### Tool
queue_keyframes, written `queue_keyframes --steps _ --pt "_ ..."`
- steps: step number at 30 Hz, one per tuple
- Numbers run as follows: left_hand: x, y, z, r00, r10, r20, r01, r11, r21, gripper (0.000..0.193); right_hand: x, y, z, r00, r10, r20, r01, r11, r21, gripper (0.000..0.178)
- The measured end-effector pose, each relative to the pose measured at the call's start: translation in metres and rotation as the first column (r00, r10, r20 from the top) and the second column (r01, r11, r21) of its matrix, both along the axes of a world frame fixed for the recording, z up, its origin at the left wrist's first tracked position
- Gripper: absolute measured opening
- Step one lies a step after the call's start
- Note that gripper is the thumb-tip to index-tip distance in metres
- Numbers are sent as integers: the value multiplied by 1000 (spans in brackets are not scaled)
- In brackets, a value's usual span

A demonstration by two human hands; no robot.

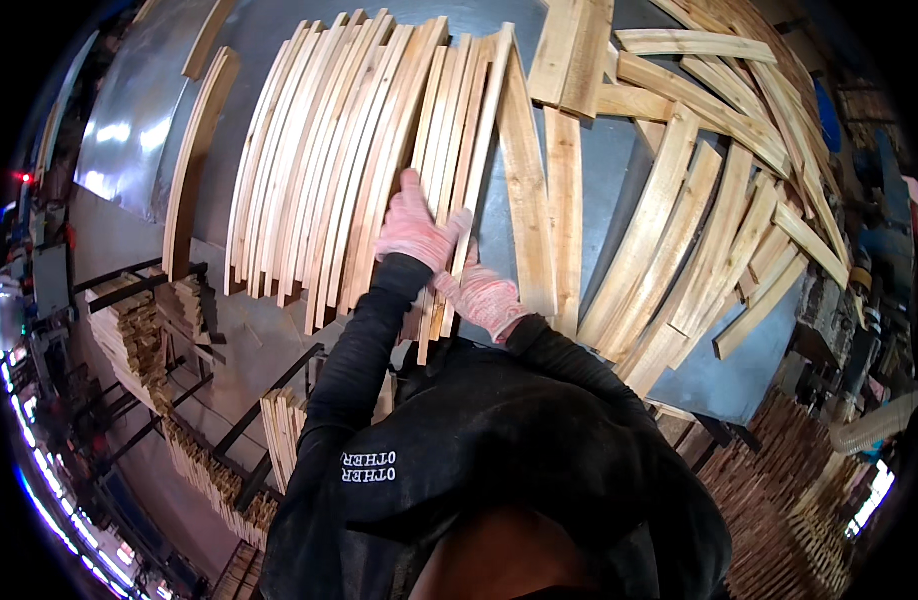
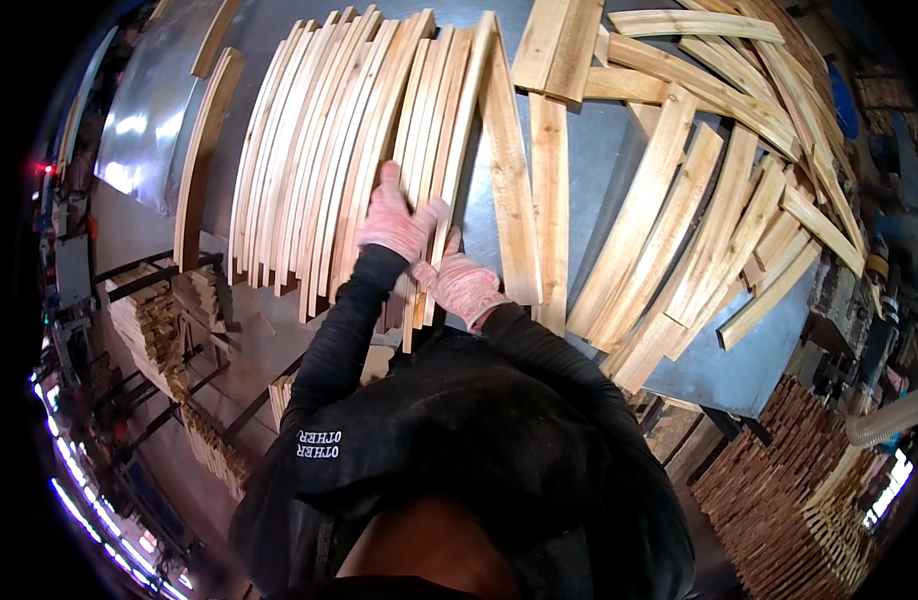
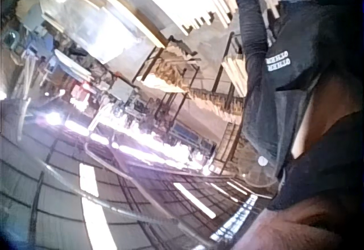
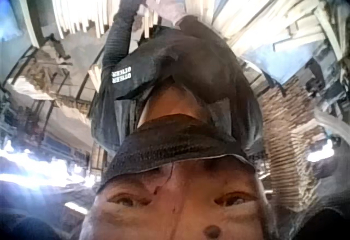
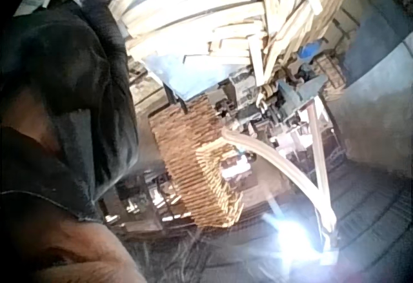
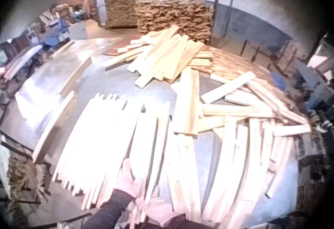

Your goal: The person repeatedly picks up thin wooden planks from a large pile on a metal table and stacks them into a neat pile. They handle the planks one by one or in small groups, aligning them before placing them onto the growing stack.

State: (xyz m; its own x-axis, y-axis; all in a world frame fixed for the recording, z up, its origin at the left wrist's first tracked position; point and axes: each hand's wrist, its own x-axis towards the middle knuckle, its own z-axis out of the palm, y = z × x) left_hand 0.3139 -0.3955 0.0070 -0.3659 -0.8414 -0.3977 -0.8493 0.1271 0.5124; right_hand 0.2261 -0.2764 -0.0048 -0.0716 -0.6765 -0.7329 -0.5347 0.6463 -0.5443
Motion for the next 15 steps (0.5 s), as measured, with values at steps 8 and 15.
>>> queue_keyframes --steps 8,15 --pt "-18 18 13 969 3 247 22 995 -98 111 -50 20 -48 979 -200 -47 161 891 -424 76" --pt "16 -26 26 534 392 -750 173 817 550 88 -81 5 -44 363 -614 701 851 525 21 72"
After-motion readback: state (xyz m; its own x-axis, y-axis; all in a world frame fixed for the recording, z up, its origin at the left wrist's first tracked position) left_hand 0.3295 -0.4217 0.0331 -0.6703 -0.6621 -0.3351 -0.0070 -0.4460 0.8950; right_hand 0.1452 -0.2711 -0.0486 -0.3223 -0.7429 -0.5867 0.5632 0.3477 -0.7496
